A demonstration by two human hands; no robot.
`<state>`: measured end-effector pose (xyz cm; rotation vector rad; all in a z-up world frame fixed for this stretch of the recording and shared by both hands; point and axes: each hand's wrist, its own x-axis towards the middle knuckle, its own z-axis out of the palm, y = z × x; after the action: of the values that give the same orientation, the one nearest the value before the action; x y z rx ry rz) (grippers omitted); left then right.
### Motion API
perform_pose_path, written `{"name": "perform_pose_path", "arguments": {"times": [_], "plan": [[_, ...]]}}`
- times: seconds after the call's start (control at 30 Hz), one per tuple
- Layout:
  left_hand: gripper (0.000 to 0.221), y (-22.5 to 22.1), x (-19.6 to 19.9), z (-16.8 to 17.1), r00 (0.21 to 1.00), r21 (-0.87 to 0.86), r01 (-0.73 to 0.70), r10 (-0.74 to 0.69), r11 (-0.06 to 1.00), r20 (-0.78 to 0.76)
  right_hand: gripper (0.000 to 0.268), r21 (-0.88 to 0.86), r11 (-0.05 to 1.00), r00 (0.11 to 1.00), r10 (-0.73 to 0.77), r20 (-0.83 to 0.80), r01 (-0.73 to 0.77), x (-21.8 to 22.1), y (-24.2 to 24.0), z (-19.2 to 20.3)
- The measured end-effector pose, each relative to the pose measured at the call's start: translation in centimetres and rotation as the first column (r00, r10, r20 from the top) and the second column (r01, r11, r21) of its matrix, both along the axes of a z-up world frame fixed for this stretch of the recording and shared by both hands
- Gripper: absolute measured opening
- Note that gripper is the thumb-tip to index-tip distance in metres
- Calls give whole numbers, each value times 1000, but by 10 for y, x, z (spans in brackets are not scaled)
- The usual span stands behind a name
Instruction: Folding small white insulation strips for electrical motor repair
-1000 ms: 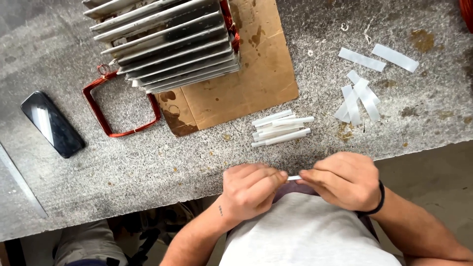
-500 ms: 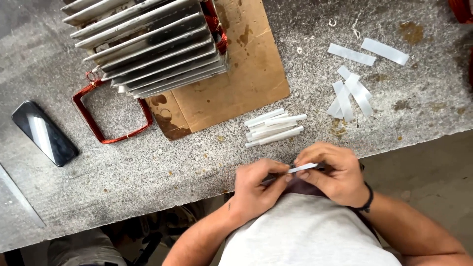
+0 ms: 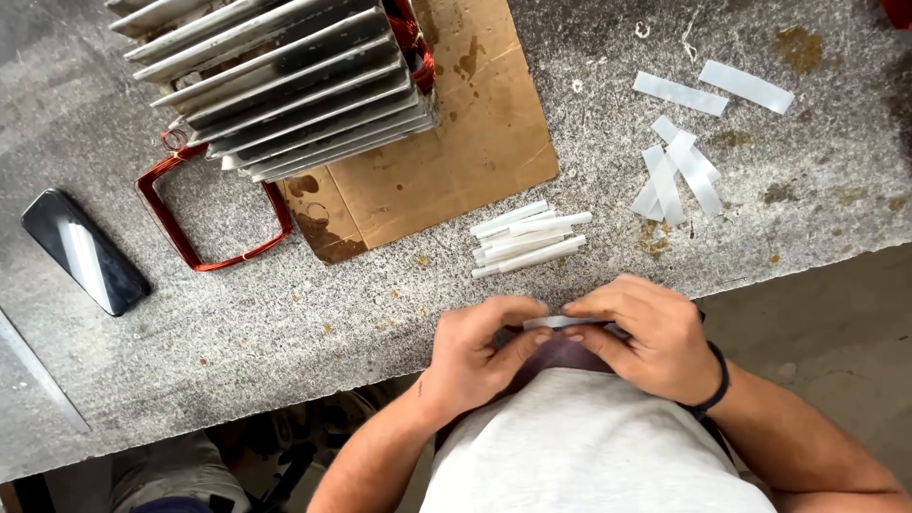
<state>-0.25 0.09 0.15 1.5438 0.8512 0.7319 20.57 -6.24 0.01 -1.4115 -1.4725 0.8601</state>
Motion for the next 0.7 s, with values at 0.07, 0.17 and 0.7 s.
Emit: {"name": "perform_pose_path", "arguments": {"times": [0.07, 0.17, 0.7], "plan": [[22, 1, 0, -1, 999, 45, 34, -32, 998, -42, 13, 54, 999, 998, -2, 56, -1, 0, 0, 1], [19, 0, 2, -1, 992, 152, 71, -53, 986, -118, 9, 133, 991, 989, 5, 145, -25, 0, 1, 1], [12, -15, 2, -20, 992, 348, -15, 58, 938, -116, 8, 202, 979, 987, -7, 163, -27, -7, 2, -13]]}}
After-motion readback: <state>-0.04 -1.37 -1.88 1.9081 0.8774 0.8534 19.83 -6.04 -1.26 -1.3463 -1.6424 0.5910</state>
